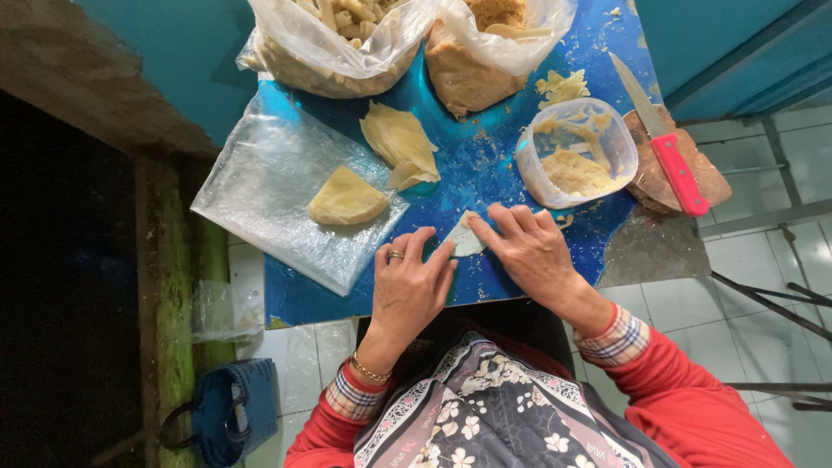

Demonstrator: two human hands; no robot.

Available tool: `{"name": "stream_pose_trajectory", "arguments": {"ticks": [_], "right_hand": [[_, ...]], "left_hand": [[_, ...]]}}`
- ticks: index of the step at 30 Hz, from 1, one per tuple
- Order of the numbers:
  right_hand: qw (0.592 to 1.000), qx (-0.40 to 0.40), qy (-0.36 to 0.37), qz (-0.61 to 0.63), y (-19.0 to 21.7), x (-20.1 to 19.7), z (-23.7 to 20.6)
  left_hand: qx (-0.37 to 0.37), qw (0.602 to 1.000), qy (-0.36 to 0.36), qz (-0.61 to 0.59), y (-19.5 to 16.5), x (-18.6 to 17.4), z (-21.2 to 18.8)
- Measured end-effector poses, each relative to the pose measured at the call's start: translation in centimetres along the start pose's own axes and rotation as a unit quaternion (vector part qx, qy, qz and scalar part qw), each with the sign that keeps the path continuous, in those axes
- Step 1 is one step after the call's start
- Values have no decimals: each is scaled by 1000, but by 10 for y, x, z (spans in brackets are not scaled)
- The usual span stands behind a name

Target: The person folds small triangular pastry wrappers at a table, pinches a portion of filling from a plastic container, places it on a wrapper, and folds and seals the pastry by hand, adding the finished item to a plastic bag of completed pastries.

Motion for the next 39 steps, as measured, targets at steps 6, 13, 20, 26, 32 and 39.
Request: {"name": "stream_pose_trajectory", "arguments": {"ticks": [6, 13, 20, 26, 32, 39], "right_hand": [[999, 13, -3, 32, -16, 1, 0], [992, 32, 17, 121, -4, -4, -4], [975, 62, -59, 204, -86, -20, 8], [988, 121, -91, 31, -214, 67, 141], [964, 131, 225, -59, -227, 206, 193], [943, 107, 304, -79, -216, 229, 191]], "left_hand": [[-2, 1000, -4, 3, 1, -1, 0], [-2, 1000, -11, -6, 1, -2, 0], [1, 1000, -15, -17, 1, -3, -1], [-9, 999, -33, -36, 4, -4, -1], [-23, 998, -32, -57, 7, 0, -4], [-16, 997, -18, -71, 8, 1, -5]]}}
Point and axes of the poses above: each hand's wrist, its own z-axis towards the middle knuckle, its own x-axis out of the palm, y = z × x, the point moved 7 cm from there along z, towards the middle knuckle, and after that the axes turned 13 degrees about -z, right-handed, at the moved point
